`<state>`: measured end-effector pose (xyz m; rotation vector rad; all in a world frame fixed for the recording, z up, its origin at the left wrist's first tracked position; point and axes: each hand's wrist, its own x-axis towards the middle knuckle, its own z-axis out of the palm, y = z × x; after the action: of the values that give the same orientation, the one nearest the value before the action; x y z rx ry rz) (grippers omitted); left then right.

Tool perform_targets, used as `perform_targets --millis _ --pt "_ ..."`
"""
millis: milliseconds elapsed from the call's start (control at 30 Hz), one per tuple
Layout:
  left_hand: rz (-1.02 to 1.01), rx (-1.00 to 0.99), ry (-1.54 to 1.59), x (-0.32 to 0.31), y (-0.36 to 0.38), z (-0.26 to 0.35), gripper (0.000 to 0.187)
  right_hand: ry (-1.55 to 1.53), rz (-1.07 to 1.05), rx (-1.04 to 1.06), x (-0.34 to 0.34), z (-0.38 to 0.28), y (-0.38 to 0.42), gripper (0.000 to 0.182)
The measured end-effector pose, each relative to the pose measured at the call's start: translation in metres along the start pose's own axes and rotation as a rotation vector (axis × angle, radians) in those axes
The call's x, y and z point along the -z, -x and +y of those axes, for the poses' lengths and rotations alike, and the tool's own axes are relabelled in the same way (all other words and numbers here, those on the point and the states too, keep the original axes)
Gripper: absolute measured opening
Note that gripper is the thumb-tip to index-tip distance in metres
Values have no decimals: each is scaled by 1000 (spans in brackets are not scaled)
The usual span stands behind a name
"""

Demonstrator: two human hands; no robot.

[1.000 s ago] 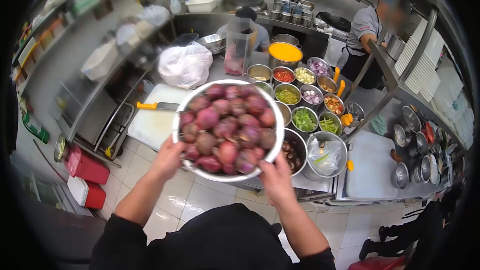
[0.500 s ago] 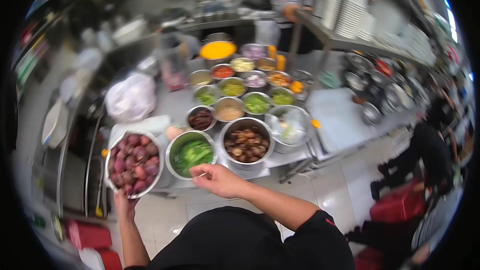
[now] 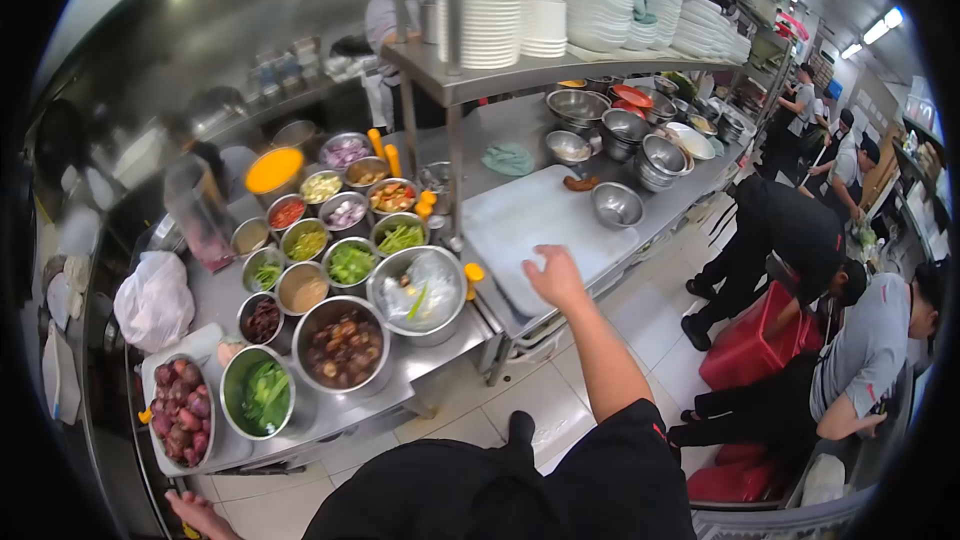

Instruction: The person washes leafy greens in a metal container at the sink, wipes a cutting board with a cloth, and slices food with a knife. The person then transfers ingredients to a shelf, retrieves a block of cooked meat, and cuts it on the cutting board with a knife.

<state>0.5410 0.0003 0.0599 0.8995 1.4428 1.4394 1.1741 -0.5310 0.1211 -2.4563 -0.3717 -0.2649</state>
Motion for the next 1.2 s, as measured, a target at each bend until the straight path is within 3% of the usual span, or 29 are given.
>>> perform_targets --millis 33,133,167,267,367,433,467,500,600,700,933,1067,1167,1200 --pt "-182 -141 203 -24 83 54 35 140 143 47 6 39 -15 46" --pt "-489 -299 35 -106 208 93 39 219 430 -274 34 113 -59 48" --pt "-601 -306 -10 -134 237 80 46 218 400 -281 41 143 -76 47" --pt "-1033 -311 -125 -228 365 57 29 113 182 -269 41 242 -101 40" --pt "-1492 -138 -257 -297 487 35 25 -165 1 -366 56 231 -95 37" --pt "-1694 -136 -404 -328 548 27 30 -194 -266 -264 57 223 -88 43" --pt "-1696 -2 -300 -342 570 6 31 -148 -275 -49 52 219 -78 52" --pt "-1727 -49 -348 -356 584 -9 41 -100 -288 165 50 217 -74 60" --pt "-1645 -73 -384 -392 613 -49 67 -406 -463 147 78 203 -84 74" --pt "-1501 -34 -455 -416 632 -62 81 -249 -428 59 78 221 -126 78" --pt "-1452 281 -387 -445 652 -76 79 300 -290 34 32 208 -220 69" --pt "-1487 325 -375 -454 659 -82 79 479 -275 182 5 234 -253 54" --pt "-1487 314 -414 -463 662 -87 74 606 -442 117 20 215 -267 46" --pt "-1477 283 -422 -464 664 -88 74 520 -399 85 15 220 -267 41"
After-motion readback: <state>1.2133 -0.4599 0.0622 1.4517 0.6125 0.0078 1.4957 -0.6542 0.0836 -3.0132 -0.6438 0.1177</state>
